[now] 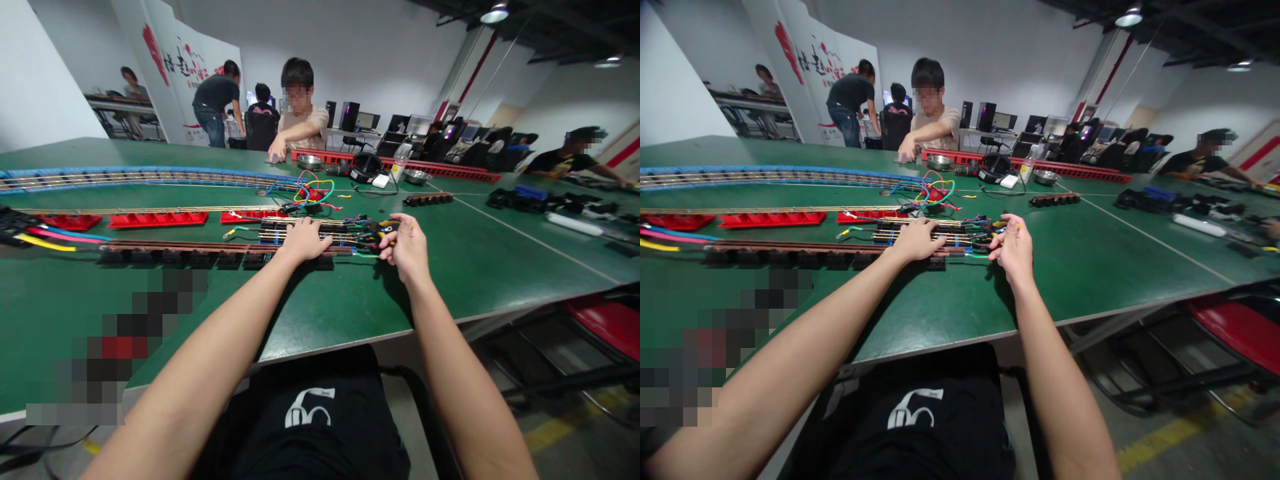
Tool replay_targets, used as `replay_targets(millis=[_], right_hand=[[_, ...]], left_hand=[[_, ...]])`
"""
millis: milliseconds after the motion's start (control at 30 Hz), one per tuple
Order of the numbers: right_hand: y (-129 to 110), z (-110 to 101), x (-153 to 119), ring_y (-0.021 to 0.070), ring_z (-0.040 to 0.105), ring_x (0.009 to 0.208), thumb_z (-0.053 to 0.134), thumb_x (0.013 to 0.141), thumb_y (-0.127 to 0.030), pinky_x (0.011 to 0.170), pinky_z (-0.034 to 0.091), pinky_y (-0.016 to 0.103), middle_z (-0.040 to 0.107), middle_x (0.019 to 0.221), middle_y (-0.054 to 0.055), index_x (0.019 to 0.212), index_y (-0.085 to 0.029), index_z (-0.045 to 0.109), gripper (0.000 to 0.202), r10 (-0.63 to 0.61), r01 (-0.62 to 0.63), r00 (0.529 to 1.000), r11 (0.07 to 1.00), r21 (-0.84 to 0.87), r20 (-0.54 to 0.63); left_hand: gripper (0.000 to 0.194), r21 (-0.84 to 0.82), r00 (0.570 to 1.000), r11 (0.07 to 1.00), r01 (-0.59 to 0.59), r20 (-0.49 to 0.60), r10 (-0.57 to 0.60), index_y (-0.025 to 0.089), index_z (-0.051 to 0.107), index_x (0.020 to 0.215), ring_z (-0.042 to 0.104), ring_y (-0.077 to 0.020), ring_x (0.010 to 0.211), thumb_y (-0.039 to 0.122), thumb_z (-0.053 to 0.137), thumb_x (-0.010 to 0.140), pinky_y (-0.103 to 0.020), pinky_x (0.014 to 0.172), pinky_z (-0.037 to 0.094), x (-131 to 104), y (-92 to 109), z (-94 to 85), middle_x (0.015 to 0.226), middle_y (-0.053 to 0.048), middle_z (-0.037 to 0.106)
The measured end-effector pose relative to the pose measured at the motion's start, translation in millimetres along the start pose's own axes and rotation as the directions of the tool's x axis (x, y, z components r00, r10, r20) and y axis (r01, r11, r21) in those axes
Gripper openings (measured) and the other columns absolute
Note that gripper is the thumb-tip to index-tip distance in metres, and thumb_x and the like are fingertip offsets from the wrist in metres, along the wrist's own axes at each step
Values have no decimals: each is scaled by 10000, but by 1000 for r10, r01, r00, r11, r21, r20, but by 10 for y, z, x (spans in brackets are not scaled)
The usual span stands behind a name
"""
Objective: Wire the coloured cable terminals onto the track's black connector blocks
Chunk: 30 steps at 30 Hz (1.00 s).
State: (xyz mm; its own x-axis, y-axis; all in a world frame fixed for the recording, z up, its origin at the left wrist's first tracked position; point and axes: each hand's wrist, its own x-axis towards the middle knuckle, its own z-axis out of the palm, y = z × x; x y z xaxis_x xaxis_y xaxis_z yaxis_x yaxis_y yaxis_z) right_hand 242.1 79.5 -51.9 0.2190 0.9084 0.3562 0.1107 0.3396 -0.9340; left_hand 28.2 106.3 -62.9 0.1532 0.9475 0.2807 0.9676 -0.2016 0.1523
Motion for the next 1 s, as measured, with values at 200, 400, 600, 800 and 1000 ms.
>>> replay_targets(millis=[200, 400, 600, 800, 1000], right_hand=[[-208, -346, -518, 105, 519, 311, 405, 902, -659, 282, 297, 147, 498, 463, -72, 1150, -229, 554, 518, -100, 99, 995, 993, -61, -20], [-373, -518, -921, 107, 455, 291, 437, 893, -650, 291, 367, 200, 448, 462, -74, 1150, -269, 573, 480, 19, -15, 997, 999, -48, 80], [-277, -487, -907, 104, 469, 300, 446, 889, -653, 303, 361, 192, 461, 479, -75, 1146, -253, 560, 489, 67, -63, 989, 997, -35, 128], [-122, -388, -835, 109, 512, 321, 442, 884, -664, 318, 370, 184, 487, 491, -77, 1177, -237, 540, 526, 56, -50, 982, 998, -39, 180], [-43, -210, -870, 92, 440, 280, 508, 889, -565, 277, 352, 191, 459, 469, -90, 1174, -239, 577, 439, -61, 61, 992, 998, 9, 106]], left_hand=[[584, -5, 1000, 1000, -7, 5, 7, 192, 542, 1307, 468, -327, 1251, 550, 367, 880, -495, 993, 400, -7, 1, -8, 1340, -148, 535], [573, -12, 1000, 1000, -6, -13, 6, 171, 560, 1273, 484, -340, 1236, 549, 380, 881, -502, 975, 411, -18, 4, -12, 1317, -162, 558], [529, -15, 999, 1000, -8, -47, 7, 160, 593, 1212, 517, -312, 1199, 527, 376, 900, -465, 975, 406, -33, 17, -24, 1280, -153, 587], [418, -16, 989, 998, -59, -139, 57, 169, 657, 1097, 559, -276, 1119, 443, 408, 904, -421, 956, 407, -38, 18, -29, 1149, -123, 657], [394, -37, 966, 983, -181, -192, 171, 196, 708, 983, 619, -236, 991, 359, 352, 935, -372, 879, 440, -36, 17, -53, 1023, -87, 710]])
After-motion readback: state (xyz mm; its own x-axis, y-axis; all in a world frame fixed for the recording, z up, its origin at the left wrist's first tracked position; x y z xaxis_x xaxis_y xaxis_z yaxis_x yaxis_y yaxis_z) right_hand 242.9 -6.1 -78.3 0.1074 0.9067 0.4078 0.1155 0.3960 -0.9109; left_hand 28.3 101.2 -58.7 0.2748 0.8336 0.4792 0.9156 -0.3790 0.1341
